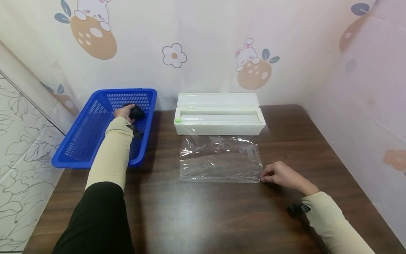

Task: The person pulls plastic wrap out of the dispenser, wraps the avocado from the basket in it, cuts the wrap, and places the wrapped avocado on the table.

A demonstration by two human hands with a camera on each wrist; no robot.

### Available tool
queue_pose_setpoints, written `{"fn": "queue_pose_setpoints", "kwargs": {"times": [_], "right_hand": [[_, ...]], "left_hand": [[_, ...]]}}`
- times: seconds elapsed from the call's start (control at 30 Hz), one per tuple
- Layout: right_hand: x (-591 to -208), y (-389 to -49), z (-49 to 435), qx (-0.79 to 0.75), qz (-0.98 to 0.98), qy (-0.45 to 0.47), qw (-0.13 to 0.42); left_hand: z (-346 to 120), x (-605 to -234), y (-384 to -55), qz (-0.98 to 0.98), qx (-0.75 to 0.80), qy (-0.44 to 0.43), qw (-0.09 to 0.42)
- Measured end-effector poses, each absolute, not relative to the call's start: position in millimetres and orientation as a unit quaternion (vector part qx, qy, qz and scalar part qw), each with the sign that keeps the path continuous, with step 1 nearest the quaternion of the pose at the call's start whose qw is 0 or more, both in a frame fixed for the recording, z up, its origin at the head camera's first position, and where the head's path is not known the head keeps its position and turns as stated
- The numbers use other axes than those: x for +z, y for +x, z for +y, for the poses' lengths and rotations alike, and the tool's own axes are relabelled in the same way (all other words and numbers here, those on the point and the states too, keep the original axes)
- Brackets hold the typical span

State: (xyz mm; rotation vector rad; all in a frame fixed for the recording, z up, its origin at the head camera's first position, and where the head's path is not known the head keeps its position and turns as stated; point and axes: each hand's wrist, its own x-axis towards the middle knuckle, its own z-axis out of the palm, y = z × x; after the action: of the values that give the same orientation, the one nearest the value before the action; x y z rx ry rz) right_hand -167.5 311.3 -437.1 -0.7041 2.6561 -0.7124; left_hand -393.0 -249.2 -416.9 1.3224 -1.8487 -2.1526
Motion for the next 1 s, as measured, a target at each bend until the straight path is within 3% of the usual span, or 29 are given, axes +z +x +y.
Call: {"fn": "queue_pose_setpoints", "kwargs": {"times": [1.0], "right_hand": [[-440.3,-163.2,307.8,-0.247,0.931,-0.244,0.111]], "left_hand": [[-259.0,-397.5,-382.0,-0.381,-0.843,0.37,-0.089]]}}
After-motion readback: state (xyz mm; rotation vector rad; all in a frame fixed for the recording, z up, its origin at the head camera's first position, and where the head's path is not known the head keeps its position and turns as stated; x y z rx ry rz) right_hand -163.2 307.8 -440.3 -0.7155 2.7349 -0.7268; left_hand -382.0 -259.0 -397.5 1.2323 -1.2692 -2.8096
